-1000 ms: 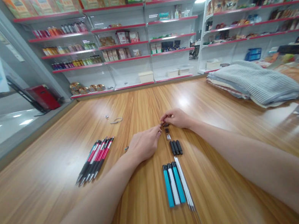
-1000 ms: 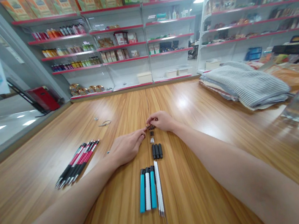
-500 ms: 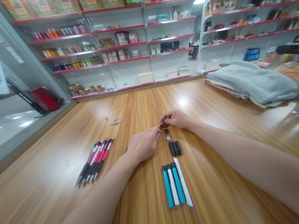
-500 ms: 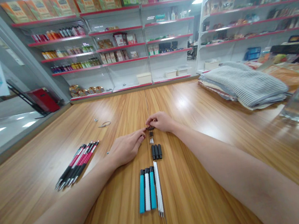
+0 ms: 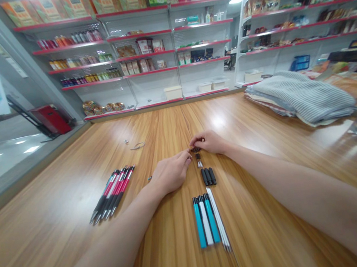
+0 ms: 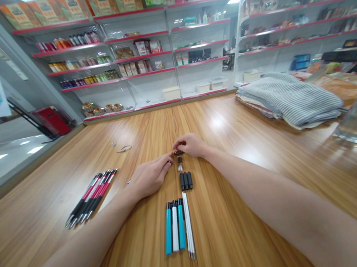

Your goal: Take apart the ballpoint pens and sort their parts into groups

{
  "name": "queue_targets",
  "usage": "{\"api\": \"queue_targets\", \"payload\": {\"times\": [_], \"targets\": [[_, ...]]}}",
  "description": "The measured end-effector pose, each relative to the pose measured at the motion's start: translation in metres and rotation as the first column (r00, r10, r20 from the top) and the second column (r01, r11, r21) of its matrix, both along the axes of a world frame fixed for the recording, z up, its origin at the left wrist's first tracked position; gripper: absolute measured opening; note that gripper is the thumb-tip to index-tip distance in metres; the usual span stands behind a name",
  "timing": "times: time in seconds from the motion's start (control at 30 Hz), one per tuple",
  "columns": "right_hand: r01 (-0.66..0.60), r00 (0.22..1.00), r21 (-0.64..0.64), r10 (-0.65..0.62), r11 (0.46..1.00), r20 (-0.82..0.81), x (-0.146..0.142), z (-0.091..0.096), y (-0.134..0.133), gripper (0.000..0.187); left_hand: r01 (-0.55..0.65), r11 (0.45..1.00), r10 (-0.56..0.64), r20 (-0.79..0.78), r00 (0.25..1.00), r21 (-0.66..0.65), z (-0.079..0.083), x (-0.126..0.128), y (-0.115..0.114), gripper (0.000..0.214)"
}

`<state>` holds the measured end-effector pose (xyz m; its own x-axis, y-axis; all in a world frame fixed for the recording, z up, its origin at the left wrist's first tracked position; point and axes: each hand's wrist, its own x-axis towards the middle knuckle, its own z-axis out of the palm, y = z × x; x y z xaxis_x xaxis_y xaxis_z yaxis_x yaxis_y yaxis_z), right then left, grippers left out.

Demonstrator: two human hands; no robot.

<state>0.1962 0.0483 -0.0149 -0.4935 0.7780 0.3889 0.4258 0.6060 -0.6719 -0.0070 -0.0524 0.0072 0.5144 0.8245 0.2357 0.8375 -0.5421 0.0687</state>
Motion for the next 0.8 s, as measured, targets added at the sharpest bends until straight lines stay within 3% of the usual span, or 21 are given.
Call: {"api": "queue_targets", "payload": {"times": [0.8], "targets": [[0.061,0.998,0.018,-0.061,0.998,0.005,0.0013,-0.0025,0.0000,0.023,0.004,1.000,-0.004,-0.004,1.000,0.015,-0.0010,-0.0014,-0.0003,0.038]]}}
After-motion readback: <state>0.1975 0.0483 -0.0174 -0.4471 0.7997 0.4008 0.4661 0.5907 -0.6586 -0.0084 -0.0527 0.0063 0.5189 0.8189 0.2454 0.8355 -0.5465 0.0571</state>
